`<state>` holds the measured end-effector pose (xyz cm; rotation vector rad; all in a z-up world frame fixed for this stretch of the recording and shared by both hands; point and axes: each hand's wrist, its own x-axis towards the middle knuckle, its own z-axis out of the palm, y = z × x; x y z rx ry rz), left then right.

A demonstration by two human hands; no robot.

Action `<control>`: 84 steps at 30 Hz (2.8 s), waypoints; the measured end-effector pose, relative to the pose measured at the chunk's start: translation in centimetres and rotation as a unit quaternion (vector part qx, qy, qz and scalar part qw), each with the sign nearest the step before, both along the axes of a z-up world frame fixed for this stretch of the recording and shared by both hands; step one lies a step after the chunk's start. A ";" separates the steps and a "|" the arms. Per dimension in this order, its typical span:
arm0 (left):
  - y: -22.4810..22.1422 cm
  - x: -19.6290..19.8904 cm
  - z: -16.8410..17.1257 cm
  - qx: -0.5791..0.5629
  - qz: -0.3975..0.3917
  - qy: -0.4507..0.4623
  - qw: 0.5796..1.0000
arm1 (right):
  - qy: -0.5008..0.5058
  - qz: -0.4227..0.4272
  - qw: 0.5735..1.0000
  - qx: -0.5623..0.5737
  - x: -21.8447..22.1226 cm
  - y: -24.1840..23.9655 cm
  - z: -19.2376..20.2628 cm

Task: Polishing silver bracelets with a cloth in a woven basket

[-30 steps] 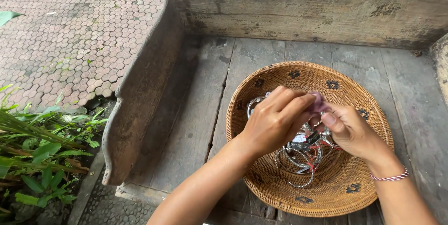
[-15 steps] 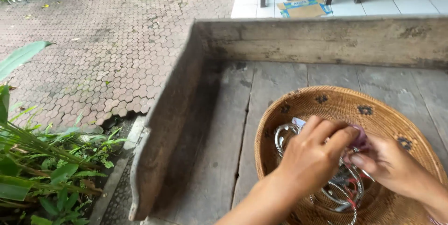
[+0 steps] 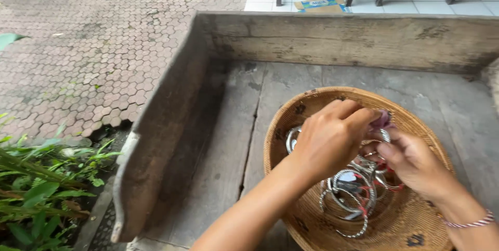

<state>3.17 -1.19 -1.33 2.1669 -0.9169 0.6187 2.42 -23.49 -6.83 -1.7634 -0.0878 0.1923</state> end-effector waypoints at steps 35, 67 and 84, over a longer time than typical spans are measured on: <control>1.0 -1.2 -0.8 -0.060 -0.020 -0.140 0.988 | 0.025 0.124 0.986 0.111 -1.8 1.6 3.7; 0.7 -1.0 -1.8 -0.032 0.026 -0.104 0.994 | 0.080 0.053 0.993 0.069 -2.0 2.6 4.2; 0.4 -0.9 -2.2 -0.032 0.018 0.015 0.999 | 0.094 0.056 0.994 0.000 -1.8 2.7 4.3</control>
